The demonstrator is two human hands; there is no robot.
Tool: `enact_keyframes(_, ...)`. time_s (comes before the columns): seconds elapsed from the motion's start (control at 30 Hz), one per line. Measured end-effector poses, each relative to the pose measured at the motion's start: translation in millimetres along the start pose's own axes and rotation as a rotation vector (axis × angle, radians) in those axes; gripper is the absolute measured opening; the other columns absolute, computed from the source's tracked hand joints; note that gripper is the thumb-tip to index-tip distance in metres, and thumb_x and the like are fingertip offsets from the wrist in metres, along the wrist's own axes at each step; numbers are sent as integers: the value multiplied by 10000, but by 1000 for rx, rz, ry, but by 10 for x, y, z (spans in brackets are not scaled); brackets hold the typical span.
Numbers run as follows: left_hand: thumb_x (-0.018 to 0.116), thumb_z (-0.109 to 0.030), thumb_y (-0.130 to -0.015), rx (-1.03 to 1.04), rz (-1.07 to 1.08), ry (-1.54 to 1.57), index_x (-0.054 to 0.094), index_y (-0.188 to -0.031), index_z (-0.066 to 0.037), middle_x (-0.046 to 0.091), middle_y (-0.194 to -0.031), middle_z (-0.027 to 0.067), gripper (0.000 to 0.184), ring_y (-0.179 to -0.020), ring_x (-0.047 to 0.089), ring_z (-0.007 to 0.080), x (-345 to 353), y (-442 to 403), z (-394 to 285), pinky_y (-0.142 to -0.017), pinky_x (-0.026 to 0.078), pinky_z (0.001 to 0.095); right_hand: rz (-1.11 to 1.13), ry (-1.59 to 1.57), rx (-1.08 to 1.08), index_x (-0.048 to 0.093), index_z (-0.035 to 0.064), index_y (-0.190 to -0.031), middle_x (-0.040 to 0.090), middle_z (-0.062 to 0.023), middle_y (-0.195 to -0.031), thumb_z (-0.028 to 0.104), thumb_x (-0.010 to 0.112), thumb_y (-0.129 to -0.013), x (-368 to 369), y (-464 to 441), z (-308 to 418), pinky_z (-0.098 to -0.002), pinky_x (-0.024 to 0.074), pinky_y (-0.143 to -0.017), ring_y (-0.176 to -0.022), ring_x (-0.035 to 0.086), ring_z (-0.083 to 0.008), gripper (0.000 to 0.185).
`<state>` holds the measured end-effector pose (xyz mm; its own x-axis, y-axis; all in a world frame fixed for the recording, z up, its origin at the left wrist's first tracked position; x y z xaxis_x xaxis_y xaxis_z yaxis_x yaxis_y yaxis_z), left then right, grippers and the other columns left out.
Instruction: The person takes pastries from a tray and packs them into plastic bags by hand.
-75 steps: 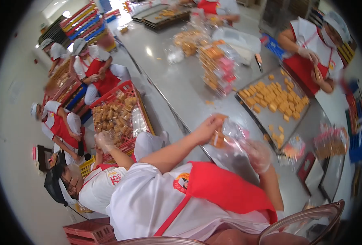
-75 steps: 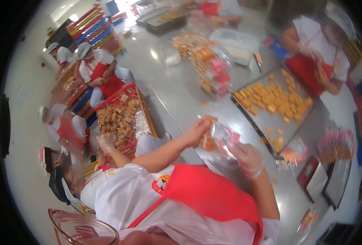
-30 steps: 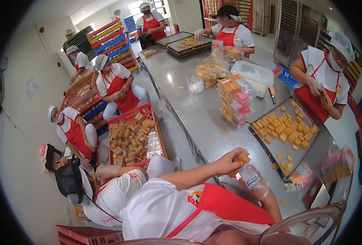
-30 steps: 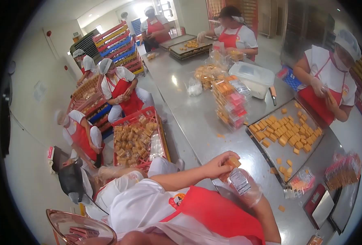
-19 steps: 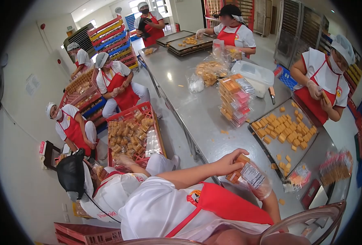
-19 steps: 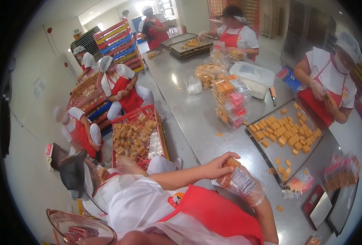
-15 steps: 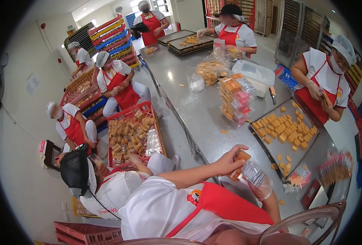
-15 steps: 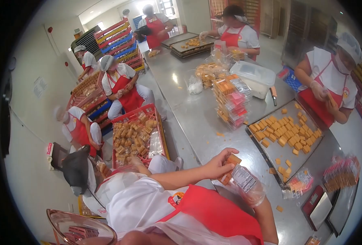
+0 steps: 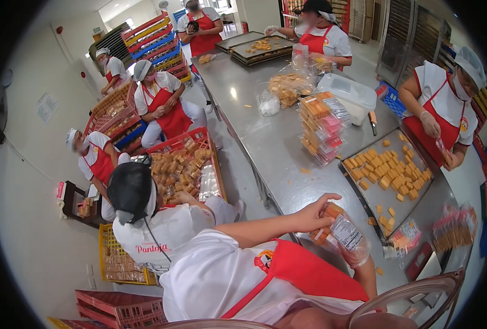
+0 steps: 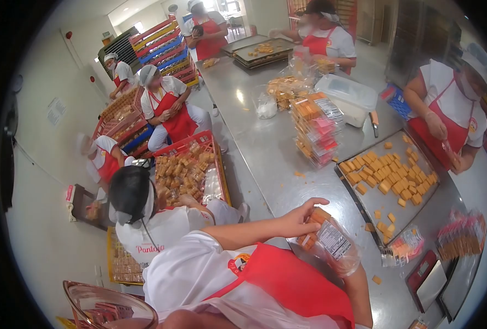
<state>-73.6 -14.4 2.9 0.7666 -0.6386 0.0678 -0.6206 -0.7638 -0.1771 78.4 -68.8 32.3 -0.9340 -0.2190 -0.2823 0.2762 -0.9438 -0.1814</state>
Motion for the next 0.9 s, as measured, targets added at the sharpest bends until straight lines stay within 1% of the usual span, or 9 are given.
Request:
enact_keyframes(0.13,552,-152,-835,-85,-106,354,205,-1280,-91,502,-1043,121,568,-963,488,146,-8,4,-121,-815,409,285,121,115,33,452,-1,-1112,561,-87,-998,34,598,-748,-35,-86,123,-274,441,-762,-875,550,-161,394)
enact_keyframes(0.23,566,-188,-834,-73,-85,299,207,-1285,-89,477,-1091,136,585,-1019,460,155,-29,-14,-49,-852,393,292,87,243,-85,462,6,-1166,582,-132,-1015,84,605,-763,-53,-31,79,-287,447,-782,-912,578,-218,435)
enact_keyframes(0.3,556,-174,-836,-124,-47,298,199,-1294,-87,468,-1110,140,588,-1031,452,165,-12,-10,-22,-877,376,295,67,217,-33,473,9,-1119,580,-106,-977,58,619,-743,-73,-9,47,-277,447,-757,-872,565,-179,406)
enact_keyframes(0.43,532,-121,-838,24,91,-169,174,-1312,-82,459,-1146,137,595,-1046,447,180,-40,-31,101,-909,354,303,170,454,-26,520,18,-1063,594,-88,-944,93,650,-732,-165,11,52,-272,451,-729,-832,566,-158,363)
enact_keyframes(0.53,532,-144,-850,9,147,6,127,-1333,-70,424,-1177,132,635,-1045,458,180,-12,8,139,-891,375,304,127,234,119,550,26,-1035,605,-83,-929,132,658,-739,-166,8,117,-274,457,-707,-809,575,-158,332)
enact_keyframes(0.63,527,-105,-845,-188,45,218,121,-1335,-64,421,-1191,140,638,-1090,424,186,-6,31,26,-931,340,314,103,193,89,550,33,-1034,604,-83,-923,126,631,-759,-116,-40,211,-277,457,-697,-799,573,-153,301)
enact_keyframes(0.73,525,-92,-839,-226,-46,381,140,-1334,-59,413,-1213,143,628,-1140,383,192,-33,8,15,-950,324,319,135,230,165,549,30,-1029,597,-88,-931,103,602,-774,-101,-41,210,-288,450,-712,-818,571,-171,271)
enact_keyframes(0.83,521,-72,-828,-72,12,252,140,-1347,-81,400,-1238,135,644,-1152,376,185,-13,-8,165,-930,354,317,172,323,-35,546,34,-1034,592,-91,-936,101,569,-794,-88,23,-64,-301,445,-726,-837,568,-198,250)
enact_keyframes(0.9,566,-123,-813,-50,47,70,120,-1355,-88,394,-1251,142,704,-1151,383,184,-32,0,170,-953,321,297,166,373,-64,541,32,-1040,591,-94,-939,104,556,-803,-79,37,-66,-308,444,-731,-844,567,-214,248)
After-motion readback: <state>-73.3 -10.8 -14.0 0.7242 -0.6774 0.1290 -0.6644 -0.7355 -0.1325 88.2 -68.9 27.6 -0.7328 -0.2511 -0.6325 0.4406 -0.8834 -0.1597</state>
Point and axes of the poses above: each hand's wrist, its own y-axis away from the middle knuckle, its own x-axis out of the palm, z = x × y, the point moved 3 cm from there along -y, towards the middle knuckle
